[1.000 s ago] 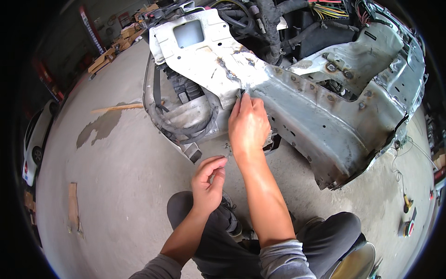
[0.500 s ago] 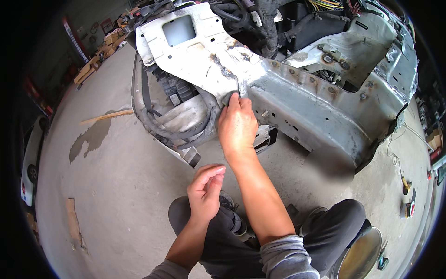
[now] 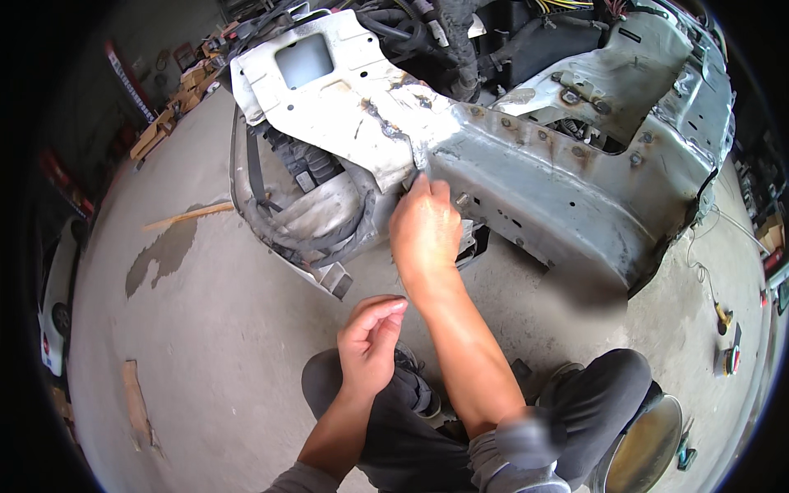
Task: The person kneels in front of a stripped car frame and uses a sanding block to manually sand the metal surface of the front bumper area. They repeatedly rub the sanding block over various sections of the frame, focusing on edges and flat surfaces.
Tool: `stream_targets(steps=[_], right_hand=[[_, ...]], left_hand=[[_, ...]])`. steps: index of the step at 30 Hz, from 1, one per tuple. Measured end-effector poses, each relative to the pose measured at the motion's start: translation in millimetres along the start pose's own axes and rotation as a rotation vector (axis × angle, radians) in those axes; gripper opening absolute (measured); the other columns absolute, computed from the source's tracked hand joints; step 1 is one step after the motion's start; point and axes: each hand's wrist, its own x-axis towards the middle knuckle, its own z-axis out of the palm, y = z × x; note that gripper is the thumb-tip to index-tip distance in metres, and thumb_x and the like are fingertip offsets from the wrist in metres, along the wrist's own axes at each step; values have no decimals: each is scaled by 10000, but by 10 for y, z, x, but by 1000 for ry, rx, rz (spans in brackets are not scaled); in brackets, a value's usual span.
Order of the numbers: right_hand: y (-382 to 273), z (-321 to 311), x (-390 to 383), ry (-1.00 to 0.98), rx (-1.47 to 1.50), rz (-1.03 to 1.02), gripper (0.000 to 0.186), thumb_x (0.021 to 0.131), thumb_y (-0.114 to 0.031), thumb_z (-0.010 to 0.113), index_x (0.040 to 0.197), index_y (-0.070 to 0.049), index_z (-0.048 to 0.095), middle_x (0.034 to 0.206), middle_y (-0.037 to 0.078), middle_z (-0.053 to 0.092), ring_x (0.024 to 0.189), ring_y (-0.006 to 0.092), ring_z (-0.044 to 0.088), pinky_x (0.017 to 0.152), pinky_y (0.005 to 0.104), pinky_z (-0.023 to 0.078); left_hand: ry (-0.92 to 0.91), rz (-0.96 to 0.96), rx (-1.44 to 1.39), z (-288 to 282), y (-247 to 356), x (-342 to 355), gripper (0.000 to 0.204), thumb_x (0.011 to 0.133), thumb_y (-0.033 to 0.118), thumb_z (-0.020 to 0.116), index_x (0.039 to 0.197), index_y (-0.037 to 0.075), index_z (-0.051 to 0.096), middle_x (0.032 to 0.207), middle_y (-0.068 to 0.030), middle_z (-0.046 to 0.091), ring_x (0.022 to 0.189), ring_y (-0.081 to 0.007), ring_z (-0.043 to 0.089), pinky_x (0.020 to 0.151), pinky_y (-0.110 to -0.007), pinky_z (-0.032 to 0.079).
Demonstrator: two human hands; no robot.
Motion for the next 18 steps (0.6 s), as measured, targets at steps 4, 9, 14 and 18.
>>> stream_targets(steps=[4,9,14,18], right_hand=[[7,190,77,196,21,-32,272,887,-110,575,1128,14,603,994,189,621,732,410,664,660,483,557],[104,115,-168,-69,-82,24,304,880,-91,590,1173,-10,601,1005,178,620,760,392,670,676,484,558],[329,317,-425,207,116,-13,373,862,-88,611,1230,-33,612,1041,130,626,835,354,664,697,459,553],[339,459,-226,292,157,-8,398,847,-76,612,1245,-64,612,1072,114,614,880,332,654,741,441,543]], left_hand=[[-1,-14,27,4,-46,-37,157,941,-53,577,1062,-21,673,1102,-96,649,934,-126,618,796,-235,490],[11,-56,-28,-5,-23,24,160,938,-57,578,1067,-29,668,1091,-100,650,938,-129,618,819,-238,490],[-1,-46,-32,-2,-37,-15,160,938,-54,575,1069,-35,665,1086,-100,647,950,-141,618,844,-256,494],[-16,-78,-5,-18,-41,-6,157,942,-45,570,1069,-37,663,1092,-106,644,951,-148,619,853,-270,497]])
